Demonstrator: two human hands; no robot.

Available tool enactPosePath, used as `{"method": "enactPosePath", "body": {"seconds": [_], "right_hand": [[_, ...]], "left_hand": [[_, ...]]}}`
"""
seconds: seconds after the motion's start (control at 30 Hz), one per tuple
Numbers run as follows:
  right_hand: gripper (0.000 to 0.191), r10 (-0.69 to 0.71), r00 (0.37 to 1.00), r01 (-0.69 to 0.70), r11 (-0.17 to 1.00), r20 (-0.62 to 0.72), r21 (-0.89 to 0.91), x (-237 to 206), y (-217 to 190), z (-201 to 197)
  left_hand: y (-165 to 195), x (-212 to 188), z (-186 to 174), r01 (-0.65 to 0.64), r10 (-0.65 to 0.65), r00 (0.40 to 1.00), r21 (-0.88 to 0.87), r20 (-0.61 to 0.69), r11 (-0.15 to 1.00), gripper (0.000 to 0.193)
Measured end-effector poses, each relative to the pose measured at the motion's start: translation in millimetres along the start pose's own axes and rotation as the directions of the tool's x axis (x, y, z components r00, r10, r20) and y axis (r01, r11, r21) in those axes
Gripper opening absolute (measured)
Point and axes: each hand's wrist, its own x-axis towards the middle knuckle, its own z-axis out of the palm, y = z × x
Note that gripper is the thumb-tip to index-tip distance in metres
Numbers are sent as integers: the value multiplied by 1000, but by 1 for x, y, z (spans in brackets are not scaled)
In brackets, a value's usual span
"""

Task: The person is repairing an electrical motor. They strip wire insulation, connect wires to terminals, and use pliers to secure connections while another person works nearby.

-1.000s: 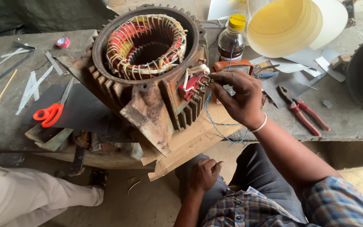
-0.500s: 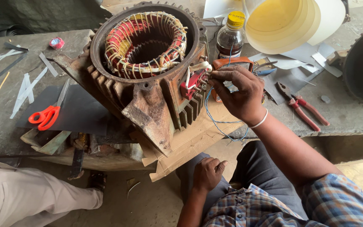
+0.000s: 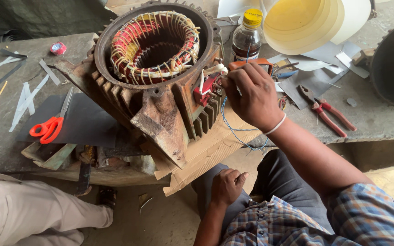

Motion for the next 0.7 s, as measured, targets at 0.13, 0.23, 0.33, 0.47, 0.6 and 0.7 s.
{"method": "enactPosePath", "body": {"seconds": [0.13, 0.23, 0.33, 0.47, 0.6, 0.7], "right_hand": [[17, 155, 987, -149, 984, 53, -96, 2, -3, 10], [31, 368, 888, -375, 927, 275, -31, 10, 3, 6], [32, 285, 901, -362, 909, 327, 204, 12, 6, -13], [31, 16, 977, -40, 993, 212, 110, 16, 6, -23], [40, 30, 968, -65, 989, 248, 135, 20, 19, -14], [45, 247, 910, -362, 866, 333, 346, 5, 41, -18]], "left_hand": [[1, 0, 0, -1, 1, 1000, -3, 2, 1000, 46], [2, 0, -1, 14, -14, 1000, 9, 19, 1000, 47], [14, 3, -11, -102, 101, 994, -66, -32, 993, 42], [54, 10, -59, -315, 297, 933, -66, -202, 947, 26], [114, 40, -148, -591, 660, 721, 308, -211, 745, 16], [151, 94, -200, -550, 715, 695, 589, -69, 592, 23]]}}
